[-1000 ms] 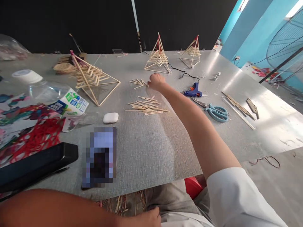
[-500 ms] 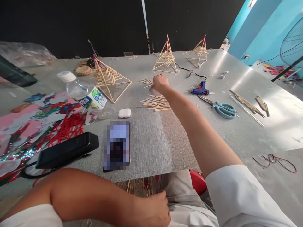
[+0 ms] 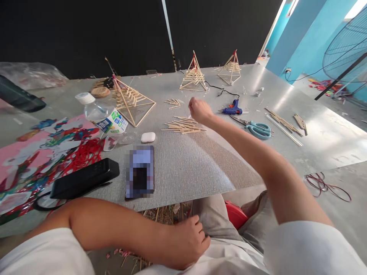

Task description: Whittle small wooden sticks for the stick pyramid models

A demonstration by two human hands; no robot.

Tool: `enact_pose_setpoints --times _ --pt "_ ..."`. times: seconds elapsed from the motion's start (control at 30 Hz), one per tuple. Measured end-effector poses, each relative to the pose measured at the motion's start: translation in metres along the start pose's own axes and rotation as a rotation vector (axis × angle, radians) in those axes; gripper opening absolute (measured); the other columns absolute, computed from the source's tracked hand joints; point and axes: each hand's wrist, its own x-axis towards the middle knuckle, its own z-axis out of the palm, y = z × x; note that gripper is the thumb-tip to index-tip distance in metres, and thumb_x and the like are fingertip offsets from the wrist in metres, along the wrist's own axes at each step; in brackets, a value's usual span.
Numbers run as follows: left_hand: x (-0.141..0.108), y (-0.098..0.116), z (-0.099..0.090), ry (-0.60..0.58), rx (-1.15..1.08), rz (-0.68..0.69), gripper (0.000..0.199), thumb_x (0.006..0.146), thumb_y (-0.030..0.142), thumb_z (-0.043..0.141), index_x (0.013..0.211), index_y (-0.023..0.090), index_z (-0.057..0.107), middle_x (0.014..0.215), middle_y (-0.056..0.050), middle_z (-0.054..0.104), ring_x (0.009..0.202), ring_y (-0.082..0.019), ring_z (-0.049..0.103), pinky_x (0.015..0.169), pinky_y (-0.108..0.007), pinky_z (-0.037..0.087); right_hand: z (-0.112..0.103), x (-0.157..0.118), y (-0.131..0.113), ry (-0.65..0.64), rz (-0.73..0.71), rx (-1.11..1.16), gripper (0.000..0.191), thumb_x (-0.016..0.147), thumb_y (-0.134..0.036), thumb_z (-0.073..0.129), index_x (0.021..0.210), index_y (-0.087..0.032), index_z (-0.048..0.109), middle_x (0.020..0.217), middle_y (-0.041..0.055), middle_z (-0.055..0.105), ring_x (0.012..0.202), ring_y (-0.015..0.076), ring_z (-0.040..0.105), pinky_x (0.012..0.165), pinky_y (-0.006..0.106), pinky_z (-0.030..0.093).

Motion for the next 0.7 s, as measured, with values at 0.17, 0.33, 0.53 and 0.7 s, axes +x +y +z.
enact_pose_setpoints --times 0.17,0.33,0.53,0.7 --pt "0.016 -0.009 -0.033 -0.154 -0.838 -0.316 0.043 0.104 0.052 0.045 0.114 0.018 0.071 0.083 -0.012 0.078 0.07 -0.026 0.072 0.071 -0.038 0.052 -0.023 -0.196 0.008 0.13 -0.504 0.313 0.014 0.109 -0.016 0.049 0.114 -0.015 0.061 0.099 0.0095 0.072 0.085 0.0167 0.066 0.076 0.029 0.053" --pt "0.033 -0.024 -0.042 -0.239 -1.989 -0.557 0.072 0.103 0.071 0.018 0.086 0.018 0.063 0.069 -0.007 0.068 0.053 -0.017 0.063 0.053 -0.029 0.048 -0.021 -0.352 0.005 0.136 -0.683 0.19 0.025 0.109 -0.009 0.04 0.116 -0.009 0.064 0.097 0.0131 0.072 0.085 0.0206 0.064 0.076 0.034 0.056" --pt "0.028 -0.019 -0.039 -0.323 -1.915 -0.507 0.06 0.083 0.078 0.07 0.094 0.02 0.059 0.069 0.001 0.067 0.051 -0.013 0.058 0.045 -0.024 0.037 0.016 -0.399 -0.026 0.152 -0.598 0.111 0.023 0.109 -0.012 0.044 0.108 -0.012 0.067 0.092 0.0111 0.073 0.078 0.0214 0.061 0.068 0.035 0.054" --pt "0.02 -0.017 -0.05 -0.098 -1.641 -0.602 0.046 0.099 0.064 0.058 0.092 0.019 0.06 0.061 0.007 0.049 0.053 -0.01 0.041 0.053 -0.025 0.033 0.037 -0.399 -0.046 0.14 -0.303 0.319 0.031 0.111 -0.01 0.034 0.13 -0.012 0.058 0.101 0.0106 0.073 0.089 0.0223 0.063 0.08 0.037 0.057"
